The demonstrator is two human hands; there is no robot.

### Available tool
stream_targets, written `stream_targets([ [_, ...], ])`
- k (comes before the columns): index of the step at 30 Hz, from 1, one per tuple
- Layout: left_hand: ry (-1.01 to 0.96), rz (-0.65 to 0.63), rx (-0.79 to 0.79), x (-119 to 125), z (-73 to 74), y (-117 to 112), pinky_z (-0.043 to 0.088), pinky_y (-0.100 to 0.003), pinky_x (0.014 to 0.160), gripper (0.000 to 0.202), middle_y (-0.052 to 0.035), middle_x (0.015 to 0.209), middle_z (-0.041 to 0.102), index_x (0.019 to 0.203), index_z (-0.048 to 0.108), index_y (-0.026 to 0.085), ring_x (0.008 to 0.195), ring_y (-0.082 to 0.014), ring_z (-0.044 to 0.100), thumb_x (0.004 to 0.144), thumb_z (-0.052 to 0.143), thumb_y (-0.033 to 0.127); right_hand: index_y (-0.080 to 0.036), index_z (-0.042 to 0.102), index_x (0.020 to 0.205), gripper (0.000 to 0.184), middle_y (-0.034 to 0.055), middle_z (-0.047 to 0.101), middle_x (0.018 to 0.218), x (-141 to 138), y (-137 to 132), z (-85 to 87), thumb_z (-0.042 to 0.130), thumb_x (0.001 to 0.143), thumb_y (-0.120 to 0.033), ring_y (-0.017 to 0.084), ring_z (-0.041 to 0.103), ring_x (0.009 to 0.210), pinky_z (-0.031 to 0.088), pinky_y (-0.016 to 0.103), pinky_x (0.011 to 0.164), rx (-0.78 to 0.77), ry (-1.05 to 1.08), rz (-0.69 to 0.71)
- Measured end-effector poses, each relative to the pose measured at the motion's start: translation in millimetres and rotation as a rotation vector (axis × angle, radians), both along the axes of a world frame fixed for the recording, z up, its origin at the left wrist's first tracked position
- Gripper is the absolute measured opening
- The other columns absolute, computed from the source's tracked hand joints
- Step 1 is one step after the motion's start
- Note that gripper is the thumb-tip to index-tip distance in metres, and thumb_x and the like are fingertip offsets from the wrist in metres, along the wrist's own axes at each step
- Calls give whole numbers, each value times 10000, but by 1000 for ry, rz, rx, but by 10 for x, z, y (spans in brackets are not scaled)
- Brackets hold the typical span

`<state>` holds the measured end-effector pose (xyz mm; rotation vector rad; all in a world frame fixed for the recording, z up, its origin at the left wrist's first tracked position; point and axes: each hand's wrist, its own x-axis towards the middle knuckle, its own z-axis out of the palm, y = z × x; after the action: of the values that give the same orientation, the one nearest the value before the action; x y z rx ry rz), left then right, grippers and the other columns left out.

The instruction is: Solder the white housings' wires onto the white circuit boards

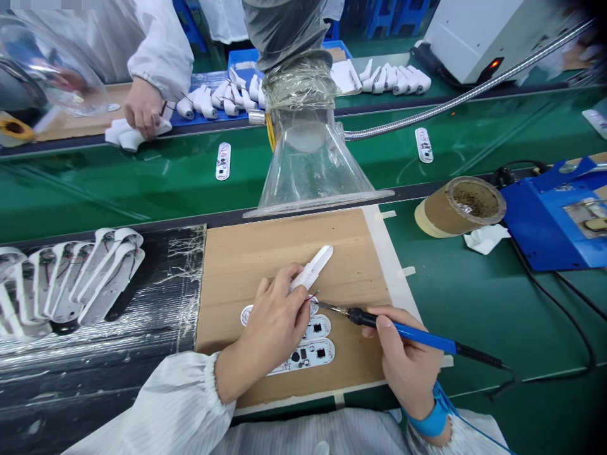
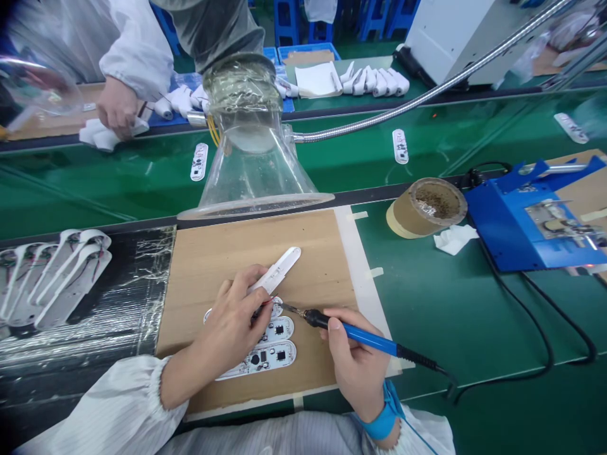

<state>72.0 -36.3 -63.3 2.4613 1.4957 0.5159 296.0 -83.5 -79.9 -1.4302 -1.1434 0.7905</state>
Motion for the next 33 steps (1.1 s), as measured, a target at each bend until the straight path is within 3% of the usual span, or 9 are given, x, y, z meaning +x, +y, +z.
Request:
stream_targets([
  [15,8,0,24,-10,-15,-6,498,-422,854,159,-177,1400,617,947,632,176,1108,-280,662,1046,525,112,-231,830,919,141,20,800,719,29,-26,-33,723,982,-298,182,766,566,628,250,527,9,-11,4],
  [33,9,33,25,15,-37,-20,505,-433,890,162,-165,1375,651,966,654,194,1185,-294,658,1048,530,129,-223,828,910,208,29,801,708,-7,25,-11,737,987,-394,193,762,560,642,282,529,-7,1,-18],
])
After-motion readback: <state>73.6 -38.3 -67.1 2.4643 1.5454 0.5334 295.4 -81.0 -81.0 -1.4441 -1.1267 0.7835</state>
